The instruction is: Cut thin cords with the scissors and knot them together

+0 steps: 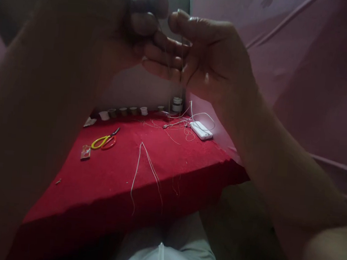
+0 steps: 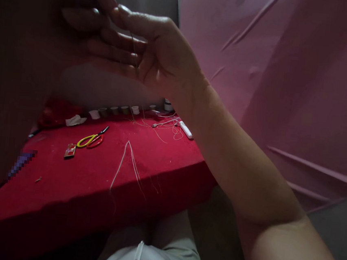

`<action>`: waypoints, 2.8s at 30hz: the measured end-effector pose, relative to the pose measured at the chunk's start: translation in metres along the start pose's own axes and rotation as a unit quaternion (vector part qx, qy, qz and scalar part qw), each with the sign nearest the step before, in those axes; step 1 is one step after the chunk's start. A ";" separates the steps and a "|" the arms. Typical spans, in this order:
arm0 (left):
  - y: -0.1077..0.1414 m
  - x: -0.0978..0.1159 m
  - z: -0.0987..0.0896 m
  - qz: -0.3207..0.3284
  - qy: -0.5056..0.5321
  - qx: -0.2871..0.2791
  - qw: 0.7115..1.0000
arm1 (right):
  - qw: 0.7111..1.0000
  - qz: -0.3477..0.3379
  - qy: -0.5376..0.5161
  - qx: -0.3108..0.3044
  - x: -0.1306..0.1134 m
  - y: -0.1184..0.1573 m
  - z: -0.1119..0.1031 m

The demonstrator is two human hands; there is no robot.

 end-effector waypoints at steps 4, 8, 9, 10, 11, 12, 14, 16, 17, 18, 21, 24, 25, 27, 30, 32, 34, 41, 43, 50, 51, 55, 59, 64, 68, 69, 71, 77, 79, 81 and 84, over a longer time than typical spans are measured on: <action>0.006 -0.005 0.000 0.031 -0.061 -0.126 0.990 | 1.000 0.016 -0.009 0.001 0.010 0.000 -0.006; 0.006 -0.021 -0.003 -0.091 0.035 -0.151 0.984 | 1.000 0.014 -0.012 -0.024 0.018 -0.002 -0.012; 0.005 -0.024 -0.003 -0.098 0.044 -0.155 0.982 | 1.000 0.012 -0.018 -0.022 0.019 -0.003 -0.014; 0.004 -0.026 -0.004 -0.098 0.042 -0.157 0.982 | 0.999 0.013 -0.025 -0.016 0.021 -0.003 -0.016; 0.002 -0.027 -0.006 -0.094 0.035 -0.157 0.983 | 0.999 0.017 -0.033 -0.008 0.023 -0.004 -0.018; 0.001 -0.029 -0.008 -0.088 0.023 -0.154 0.984 | 0.999 0.026 -0.040 0.002 0.025 -0.005 -0.020; -0.002 -0.034 -0.014 -0.078 0.000 -0.140 0.987 | 0.998 0.051 -0.043 0.016 0.031 -0.007 -0.024; -0.004 -0.038 -0.021 -0.062 -0.009 -0.119 0.991 | 0.996 0.074 -0.035 0.017 0.038 -0.010 -0.026; -0.004 -0.041 -0.024 -0.056 -0.008 -0.107 0.993 | 0.996 0.082 -0.029 0.015 0.041 -0.011 -0.026; -0.003 -0.044 -0.027 -0.054 -0.005 -0.094 0.994 | 0.996 0.086 -0.024 0.013 0.045 -0.012 -0.026; -0.001 -0.053 -0.035 -0.064 0.006 -0.070 0.995 | 0.996 0.082 -0.022 0.024 0.056 -0.014 -0.026; 0.001 -0.060 -0.042 -0.074 0.016 -0.068 0.995 | 0.995 0.067 -0.035 0.063 0.065 -0.015 -0.028; 0.001 -0.062 -0.045 -0.076 0.020 -0.064 0.995 | 0.994 0.062 -0.040 0.076 0.068 -0.015 -0.029; 0.001 -0.066 -0.050 -0.081 0.026 -0.052 0.995 | 0.992 0.054 -0.053 0.106 0.075 -0.015 -0.032; 0.001 -0.076 -0.059 -0.088 0.029 -0.034 0.995 | 0.986 0.063 -0.059 0.145 0.085 -0.014 -0.039; 0.001 -0.084 -0.066 -0.075 0.036 -0.020 0.996 | 0.984 0.065 -0.044 0.161 0.090 -0.012 -0.042; 0.003 -0.093 -0.073 -0.052 0.051 -0.004 0.997 | 0.983 0.057 -0.019 0.175 0.093 -0.010 -0.045; 0.016 -0.133 -0.094 -0.059 0.110 -0.007 0.992 | 0.968 0.194 -0.049 0.148 0.122 -0.001 -0.060; 0.019 -0.145 -0.100 -0.057 0.105 -0.020 0.993 | 0.965 0.224 -0.068 0.121 0.134 0.002 -0.062; 0.035 -0.162 -0.146 -0.108 -0.047 0.010 0.993 | 0.956 0.240 0.084 0.144 0.157 0.004 -0.085; 0.040 -0.163 -0.157 -0.136 -0.108 0.026 0.984 | 0.947 0.246 0.140 0.150 0.158 0.003 -0.092; 0.065 -0.179 -0.196 -0.310 -0.255 0.073 0.913 | 0.879 0.262 0.371 0.143 0.175 -0.007 -0.113; 0.085 -0.209 -0.214 -0.416 -0.184 0.097 0.885 | 0.845 0.296 0.437 0.085 0.227 -0.020 -0.116; 0.088 -0.229 -0.228 -0.440 -0.185 0.121 0.870 | 0.784 0.321 0.529 0.048 0.285 -0.034 -0.114; 0.084 -0.235 -0.240 -0.446 -0.215 0.114 0.861 | 0.749 0.324 0.576 0.033 0.300 -0.046 -0.114; 0.083 -0.236 -0.242 -0.445 -0.220 0.113 0.861 | 0.744 0.326 0.583 0.026 0.302 -0.048 -0.113; 0.083 -0.239 -0.245 -0.440 -0.225 0.113 0.862 | 0.740 0.331 0.585 0.009 0.306 -0.052 -0.111; 0.085 -0.240 -0.245 -0.429 -0.230 0.129 0.864 | 0.751 0.323 0.575 -0.044 0.312 -0.055 -0.105; 0.085 -0.239 -0.244 -0.426 -0.237 0.134 0.863 | 0.756 0.312 0.573 -0.058 0.312 -0.056 -0.102; 0.085 -0.238 -0.242 -0.424 -0.242 0.138 0.862 | 0.760 0.299 0.573 -0.066 0.312 -0.056 -0.098; 0.085 -0.235 -0.240 -0.421 -0.252 0.147 0.859 | 0.764 0.281 0.577 -0.065 0.313 -0.055 -0.094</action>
Point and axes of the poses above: each hand's wrist, its own y-axis away from the middle knuckle, its own z-axis out of the palm, x = y × z, the point moved 4 cm from there along -y, towards the middle knuckle, and after that the axes turned 8 degrees about y, right-handed, at the moved point
